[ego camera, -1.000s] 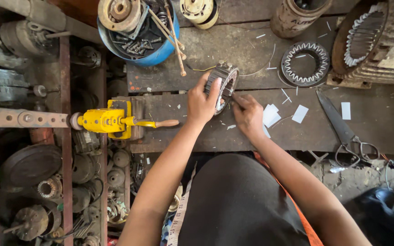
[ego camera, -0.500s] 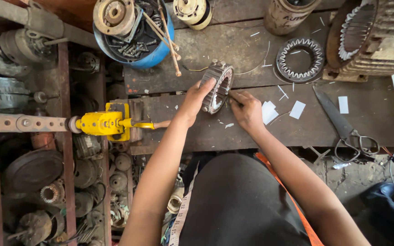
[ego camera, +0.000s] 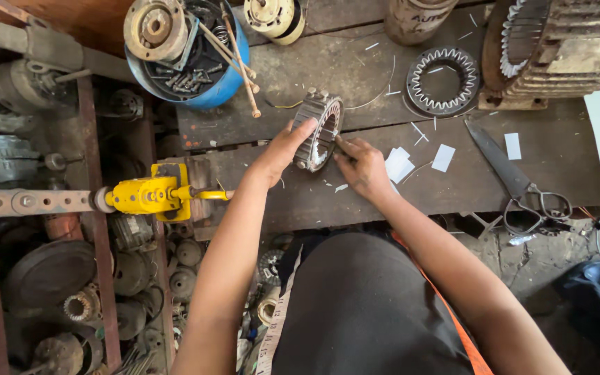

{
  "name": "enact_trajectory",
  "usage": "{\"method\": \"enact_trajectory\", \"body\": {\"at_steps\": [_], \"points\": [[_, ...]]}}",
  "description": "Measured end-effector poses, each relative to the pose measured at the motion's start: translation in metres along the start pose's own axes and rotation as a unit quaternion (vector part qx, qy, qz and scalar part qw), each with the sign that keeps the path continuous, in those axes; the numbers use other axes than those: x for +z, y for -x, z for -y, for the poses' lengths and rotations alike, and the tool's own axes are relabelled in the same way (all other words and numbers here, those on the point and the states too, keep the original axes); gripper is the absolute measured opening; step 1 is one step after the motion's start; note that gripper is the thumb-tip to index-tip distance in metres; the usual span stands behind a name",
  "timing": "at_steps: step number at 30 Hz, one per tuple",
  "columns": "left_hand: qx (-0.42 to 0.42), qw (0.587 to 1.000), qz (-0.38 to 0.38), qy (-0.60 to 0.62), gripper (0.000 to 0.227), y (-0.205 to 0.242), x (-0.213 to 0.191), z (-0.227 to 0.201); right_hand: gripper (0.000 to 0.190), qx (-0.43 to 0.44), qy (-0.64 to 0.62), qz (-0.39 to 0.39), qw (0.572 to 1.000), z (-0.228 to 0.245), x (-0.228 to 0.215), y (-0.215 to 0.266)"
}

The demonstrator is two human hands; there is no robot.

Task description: The person folds small white paper shims and inserts them into the slots of a cylindrical motor stator. They repeatedly pick up shims, fold them, and place them into the stator's grooves on a cluttered workbench.

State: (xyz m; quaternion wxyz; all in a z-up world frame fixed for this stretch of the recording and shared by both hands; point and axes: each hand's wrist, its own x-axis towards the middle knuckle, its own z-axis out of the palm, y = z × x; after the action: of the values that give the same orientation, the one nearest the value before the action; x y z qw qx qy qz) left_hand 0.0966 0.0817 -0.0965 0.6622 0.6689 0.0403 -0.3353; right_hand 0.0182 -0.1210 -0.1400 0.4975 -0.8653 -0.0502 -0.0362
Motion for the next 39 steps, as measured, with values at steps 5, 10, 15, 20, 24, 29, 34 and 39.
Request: {"method": "enact_trajectory", "body": {"at_steps": [5,10,15,20,24,29,34,39], "points": [[-0.002,0.996,0.012,-0.083,0.085,0.001,-0.006,-0.008,0.047,0.032,0.013,0.0,0.999,0.008,0.006,0.003],[-0.063,0.971,-0.019,-0.229,0.086,0.0,-0.011,-0.016,0.041,-0.008,0.037,-0.033,0.999,0.011,0.01,0.0],[0.033,0.994,0.032,-0.099,0.087,-0.003,-0.009,-0.003,0.04,-0.01,0.041,-0.052,0.998,0.04,0.001,-0.001],[0.046,0.994,0.063,-0.073,0.086,-0.007,-0.018,0.004,0.039,-0.017,0.017,-0.048,0.999,0.024,0.006,0.002],[0.105,0.994,0.04,-0.008,0.085,0.003,-0.001,0.018,0.033,0.052,0.032,-0.052,0.997,0.01,0.021,0.0],[0.131,0.971,-0.171,-0.108,0.077,0.01,0.053,0.046,0.028,0.14,-0.044,-0.019,0.989,-0.017,0.011,-0.041],[0.207,0.946,-0.227,0.108,0.054,0.001,0.053,0.085,0.031,0.163,0.01,0.023,0.986,-0.011,0.005,-0.055],[0.289,0.886,-0.322,-0.167,0.048,-0.006,0.029,0.092,0.029,0.155,0.029,0.041,0.987,-0.013,0.003,-0.055]]}}
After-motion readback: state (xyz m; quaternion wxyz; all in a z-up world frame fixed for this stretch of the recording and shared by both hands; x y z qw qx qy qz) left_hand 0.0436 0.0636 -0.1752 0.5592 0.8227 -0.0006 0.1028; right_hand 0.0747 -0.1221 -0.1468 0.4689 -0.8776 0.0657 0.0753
